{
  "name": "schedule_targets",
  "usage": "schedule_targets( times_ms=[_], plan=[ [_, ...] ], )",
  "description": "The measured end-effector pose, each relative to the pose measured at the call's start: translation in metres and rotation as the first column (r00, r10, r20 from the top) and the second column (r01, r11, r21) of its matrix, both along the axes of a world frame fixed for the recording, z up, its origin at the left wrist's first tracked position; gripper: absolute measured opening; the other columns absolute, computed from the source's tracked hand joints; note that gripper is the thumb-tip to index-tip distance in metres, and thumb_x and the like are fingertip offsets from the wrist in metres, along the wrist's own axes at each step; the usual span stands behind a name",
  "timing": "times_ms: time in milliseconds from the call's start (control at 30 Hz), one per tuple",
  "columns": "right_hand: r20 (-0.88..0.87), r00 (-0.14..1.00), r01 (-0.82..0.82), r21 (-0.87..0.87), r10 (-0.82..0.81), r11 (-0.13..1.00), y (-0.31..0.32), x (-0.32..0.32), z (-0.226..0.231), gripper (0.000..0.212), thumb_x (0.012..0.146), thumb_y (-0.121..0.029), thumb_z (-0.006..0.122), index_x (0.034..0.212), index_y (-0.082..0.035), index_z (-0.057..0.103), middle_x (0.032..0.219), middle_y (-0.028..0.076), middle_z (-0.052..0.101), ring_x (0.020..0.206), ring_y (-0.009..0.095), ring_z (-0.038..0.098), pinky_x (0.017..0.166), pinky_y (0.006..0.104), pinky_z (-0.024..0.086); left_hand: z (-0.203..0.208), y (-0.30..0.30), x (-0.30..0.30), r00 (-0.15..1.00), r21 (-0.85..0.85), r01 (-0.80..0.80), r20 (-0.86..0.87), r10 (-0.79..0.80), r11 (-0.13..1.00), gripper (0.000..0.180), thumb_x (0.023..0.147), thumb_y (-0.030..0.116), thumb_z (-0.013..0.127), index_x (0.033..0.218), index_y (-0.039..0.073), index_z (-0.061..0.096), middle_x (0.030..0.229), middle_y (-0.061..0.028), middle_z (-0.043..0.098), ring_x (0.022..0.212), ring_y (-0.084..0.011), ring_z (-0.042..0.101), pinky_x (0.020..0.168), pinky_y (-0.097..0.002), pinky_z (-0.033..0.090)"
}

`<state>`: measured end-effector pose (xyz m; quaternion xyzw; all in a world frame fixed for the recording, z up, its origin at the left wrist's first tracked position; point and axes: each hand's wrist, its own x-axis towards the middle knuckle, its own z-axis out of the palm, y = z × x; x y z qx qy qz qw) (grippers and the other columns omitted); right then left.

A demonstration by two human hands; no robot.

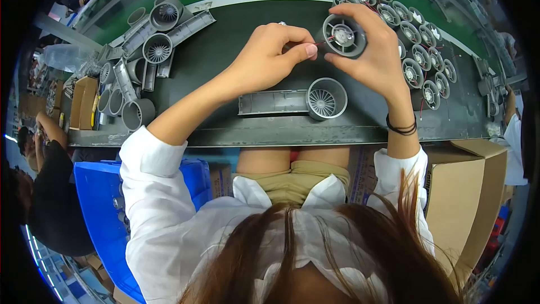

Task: The person assembles handheld fan housings by hand, inserting motor components and wires into the fan housings.

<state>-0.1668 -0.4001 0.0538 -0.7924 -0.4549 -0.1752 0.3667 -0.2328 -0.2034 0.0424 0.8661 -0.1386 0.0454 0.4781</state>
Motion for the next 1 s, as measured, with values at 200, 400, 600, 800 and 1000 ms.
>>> schedule_targets(
  times_ms=[200, 400, 600, 800, 1000],
  plan=[
    [0.056, 0.998, 0.014, 0.153, -0.023, 0.988, -0.018, -0.038, 0.015, 0.060, 0.058, -0.007, 0.082, 0.112, 0.000, 0.058, 0.107, 0.012, 0.064, 0.097, 0.021, 0.064, 0.085, 0.0308, 0.050, 0.028, -0.017, -0.036, 0.990, -0.510, -0.041, -0.137, -0.035, 0.859, 0.023, 0.082, 0.007, 0.053, 0.063, -0.006, 0.058, 0.088, -0.0180, 0.067, 0.087, -0.0191, 0.065, 0.076, -0.0281, 0.050],
    [0.203, 0.975, -0.156, 0.323, 0.093, 0.933, -0.021, -0.064, 0.008, 0.060, 0.057, -0.001, 0.083, 0.112, 0.002, 0.059, 0.104, 0.026, 0.062, 0.096, 0.033, 0.063, 0.082, 0.0350, 0.051, 0.033, -0.032, -0.060, 0.978, -0.661, -0.049, -0.183, -0.097, 0.749, 0.027, 0.081, 0.004, 0.050, 0.056, -0.006, 0.052, 0.103, -0.0231, 0.064, 0.091, -0.0221, 0.064, 0.084, -0.0323, 0.051],
    [0.124, 0.991, -0.085, 0.356, 0.044, 0.931, -0.023, -0.086, 0.001, 0.054, 0.052, -0.002, 0.085, 0.102, -0.001, 0.065, 0.106, 0.033, 0.059, 0.093, 0.035, 0.064, 0.076, 0.0365, 0.053, 0.032, -0.041, -0.076, 0.970, -0.748, -0.111, -0.224, -0.091, 0.654, 0.020, 0.077, -0.004, 0.049, 0.058, -0.007, 0.055, 0.104, -0.0229, 0.062, 0.096, -0.0214, 0.062, 0.081, -0.0293, 0.051],
    [0.078, 0.993, -0.109, 0.356, 0.086, 0.928, -0.026, -0.093, -0.009, 0.054, 0.052, -0.004, 0.086, 0.102, -0.006, 0.066, 0.107, 0.036, 0.057, 0.095, 0.038, 0.063, 0.077, 0.0388, 0.053, 0.022, -0.044, -0.083, 0.970, -0.771, -0.115, -0.222, -0.095, 0.626, 0.018, 0.078, -0.005, 0.051, 0.063, -0.010, 0.059, 0.095, -0.0189, 0.064, 0.086, -0.0162, 0.059, 0.069, -0.0253, 0.046],
    [-0.055, 0.991, -0.093, 0.397, 0.125, 0.913, -0.029, -0.101, -0.015, 0.051, 0.054, -0.003, 0.086, 0.101, -0.006, 0.065, 0.112, 0.037, 0.055, 0.099, 0.041, 0.062, 0.079, 0.0422, 0.052, 0.015, -0.044, -0.088, 0.968, -0.656, -0.177, -0.251, 0.008, 0.734, 0.013, 0.079, -0.002, 0.056, 0.069, -0.007, 0.063, 0.090, -0.0100, 0.065, 0.071, -0.0059, 0.053, 0.057, -0.0203, 0.040]
  ],
)
